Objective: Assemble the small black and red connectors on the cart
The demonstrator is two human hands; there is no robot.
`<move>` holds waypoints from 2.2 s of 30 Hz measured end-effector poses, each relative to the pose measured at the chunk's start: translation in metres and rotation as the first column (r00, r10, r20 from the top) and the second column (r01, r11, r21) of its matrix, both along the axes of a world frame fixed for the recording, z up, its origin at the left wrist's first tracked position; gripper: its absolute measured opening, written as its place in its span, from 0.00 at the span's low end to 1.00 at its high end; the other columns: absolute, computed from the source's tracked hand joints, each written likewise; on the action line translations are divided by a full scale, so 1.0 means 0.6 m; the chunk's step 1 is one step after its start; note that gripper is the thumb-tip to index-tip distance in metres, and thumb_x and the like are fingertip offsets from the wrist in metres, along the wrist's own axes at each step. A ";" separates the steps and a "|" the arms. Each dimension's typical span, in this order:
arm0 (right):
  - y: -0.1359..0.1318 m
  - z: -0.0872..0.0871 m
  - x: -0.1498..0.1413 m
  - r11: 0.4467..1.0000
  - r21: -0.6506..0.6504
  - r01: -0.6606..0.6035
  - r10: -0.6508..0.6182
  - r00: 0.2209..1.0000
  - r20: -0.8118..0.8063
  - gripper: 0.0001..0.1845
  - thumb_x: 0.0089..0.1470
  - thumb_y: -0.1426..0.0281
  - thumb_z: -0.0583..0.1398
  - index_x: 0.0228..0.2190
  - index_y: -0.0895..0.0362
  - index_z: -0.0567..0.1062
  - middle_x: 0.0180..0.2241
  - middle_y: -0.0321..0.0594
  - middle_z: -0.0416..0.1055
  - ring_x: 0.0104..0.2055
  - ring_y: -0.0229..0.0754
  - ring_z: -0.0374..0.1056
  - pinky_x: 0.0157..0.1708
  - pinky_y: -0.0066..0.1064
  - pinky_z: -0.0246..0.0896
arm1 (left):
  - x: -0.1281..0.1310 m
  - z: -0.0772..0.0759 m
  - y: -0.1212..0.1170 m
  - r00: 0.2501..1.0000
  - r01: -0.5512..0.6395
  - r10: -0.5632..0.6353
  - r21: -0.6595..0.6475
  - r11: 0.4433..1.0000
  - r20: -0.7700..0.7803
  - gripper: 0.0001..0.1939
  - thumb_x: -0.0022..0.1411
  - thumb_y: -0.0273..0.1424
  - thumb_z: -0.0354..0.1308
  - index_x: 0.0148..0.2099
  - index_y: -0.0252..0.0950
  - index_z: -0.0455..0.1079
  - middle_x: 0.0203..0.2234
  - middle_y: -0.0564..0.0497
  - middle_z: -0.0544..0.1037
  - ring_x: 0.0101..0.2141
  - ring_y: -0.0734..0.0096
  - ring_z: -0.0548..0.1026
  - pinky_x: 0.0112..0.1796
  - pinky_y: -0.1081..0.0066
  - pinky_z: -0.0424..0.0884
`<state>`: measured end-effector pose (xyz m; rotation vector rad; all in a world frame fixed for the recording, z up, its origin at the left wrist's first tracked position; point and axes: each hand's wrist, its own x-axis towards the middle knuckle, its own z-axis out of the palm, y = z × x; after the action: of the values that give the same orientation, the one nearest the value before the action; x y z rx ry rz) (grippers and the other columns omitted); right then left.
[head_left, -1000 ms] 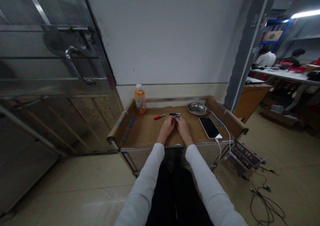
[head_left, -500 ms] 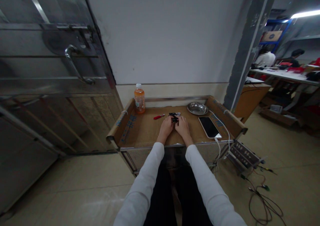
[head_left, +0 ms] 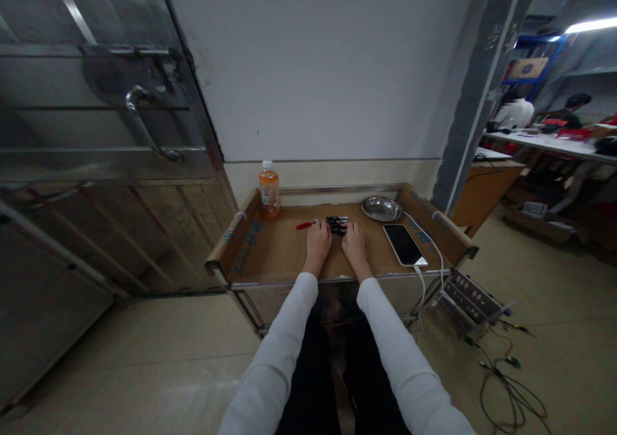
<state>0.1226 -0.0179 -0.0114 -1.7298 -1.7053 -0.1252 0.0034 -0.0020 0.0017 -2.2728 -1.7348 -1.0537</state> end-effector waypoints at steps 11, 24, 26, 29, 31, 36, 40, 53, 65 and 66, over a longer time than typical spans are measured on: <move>-0.013 0.013 -0.008 0.995 -0.065 0.074 -0.068 0.994 0.081 0.15 0.57 0.77 0.49 0.36 0.61 0.74 0.40 0.50 0.67 0.43 0.45 0.61 0.44 0.35 0.54 | -0.012 -0.013 -0.001 0.937 -0.291 0.292 -0.034 0.956 0.191 0.16 0.58 0.23 0.45 0.48 0.29 0.63 0.49 0.30 0.68 0.55 0.46 0.62 0.52 0.47 0.58; -0.011 0.015 -0.009 0.998 0.050 0.044 -0.040 0.997 -0.066 0.27 0.52 0.79 0.49 0.55 0.63 0.60 0.48 0.52 0.64 0.48 0.47 0.63 0.48 0.36 0.58 | -0.017 0.002 -0.001 0.964 -0.126 0.114 0.035 0.991 0.239 0.10 0.64 0.25 0.43 0.42 0.32 0.64 0.38 0.40 0.70 0.42 0.59 0.69 0.44 0.59 0.66; -0.008 0.011 -0.008 0.994 0.105 -0.006 0.016 0.995 -0.100 0.31 0.52 0.79 0.50 0.58 0.61 0.55 0.50 0.53 0.62 0.50 0.46 0.62 0.49 0.36 0.58 | -0.014 0.006 -0.005 0.964 0.060 -0.088 0.117 0.991 0.251 0.09 0.64 0.25 0.44 0.42 0.34 0.64 0.38 0.42 0.70 0.43 0.61 0.69 0.45 0.61 0.66; -0.002 0.006 -0.004 0.989 0.128 -0.070 0.087 0.988 -0.130 0.28 0.53 0.78 0.50 0.56 0.60 0.59 0.50 0.52 0.62 0.50 0.45 0.63 0.48 0.36 0.60 | -0.009 0.010 -0.012 0.921 0.282 -0.316 0.168 0.944 0.228 0.08 0.64 0.26 0.47 0.45 0.35 0.63 0.39 0.44 0.71 0.43 0.65 0.70 0.46 0.63 0.67; 0.001 0.003 -0.003 0.992 0.080 -0.094 0.104 0.986 -0.130 0.20 0.55 0.77 0.50 0.50 0.60 0.66 0.47 0.50 0.66 0.47 0.45 0.65 0.46 0.35 0.61 | -0.008 0.010 -0.014 0.889 0.357 -0.393 0.185 0.916 0.235 0.10 0.64 0.27 0.48 0.47 0.35 0.62 0.40 0.44 0.71 0.43 0.66 0.71 0.46 0.65 0.68; 0.007 0.001 -0.003 0.975 0.054 -0.215 0.221 0.966 -0.131 0.15 0.58 0.75 0.48 0.43 0.59 0.70 0.45 0.48 0.69 0.46 0.42 0.66 0.47 0.32 0.60 | -0.011 0.004 -0.011 0.876 0.294 -0.362 0.242 0.925 0.318 0.16 0.64 0.33 0.52 0.52 0.34 0.60 0.40 0.44 0.72 0.38 0.69 0.72 0.43 0.66 0.71; 0.012 -0.002 -0.004 0.953 0.109 -0.281 0.297 0.937 -0.185 0.15 0.59 0.74 0.48 0.45 0.59 0.69 0.47 0.49 0.70 0.49 0.43 0.65 0.50 0.34 0.59 | -0.012 0.001 -0.008 0.874 0.267 -0.346 0.259 0.928 0.340 0.18 0.64 0.36 0.52 0.54 0.34 0.59 0.40 0.44 0.72 0.35 0.71 0.71 0.41 0.67 0.71; 0.017 -0.006 -0.004 0.939 0.109 -0.327 0.344 0.890 -0.298 0.10 0.59 0.73 0.53 0.40 0.57 0.72 0.41 0.45 0.75 0.43 0.41 0.71 0.44 0.31 0.63 | -0.027 0.009 -0.009 0.806 0.070 -0.203 0.251 0.965 0.557 0.15 0.65 0.38 0.50 0.50 0.35 0.65 0.39 0.46 0.73 0.33 0.72 0.71 0.38 0.69 0.68; 0.013 -0.001 0.008 0.982 0.182 -0.057 0.125 0.913 -0.387 0.19 0.62 0.69 0.45 0.43 0.61 0.73 0.43 0.50 0.73 0.45 0.44 0.69 0.48 0.35 0.60 | -0.025 -0.003 -0.002 0.878 0.324 -0.285 -0.037 0.945 0.383 0.09 0.58 0.35 0.61 0.34 0.35 0.69 0.30 0.52 0.74 0.29 0.74 0.71 0.34 0.73 0.66; 0.013 -0.002 0.008 0.982 0.183 -0.052 0.121 0.913 -0.390 0.19 0.62 0.69 0.45 0.43 0.61 0.73 0.44 0.50 0.73 0.46 0.44 0.69 0.48 0.35 0.60 | -0.023 -0.004 -0.003 0.895 0.353 -0.312 -0.076 0.933 0.319 0.09 0.57 0.35 0.61 0.33 0.35 0.69 0.30 0.51 0.74 0.30 0.73 0.71 0.35 0.73 0.66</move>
<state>0.1274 -0.0099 -0.0124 -1.4342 -1.4201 0.1163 -0.0104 -0.0038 -0.0007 -2.6846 -1.5827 -1.4605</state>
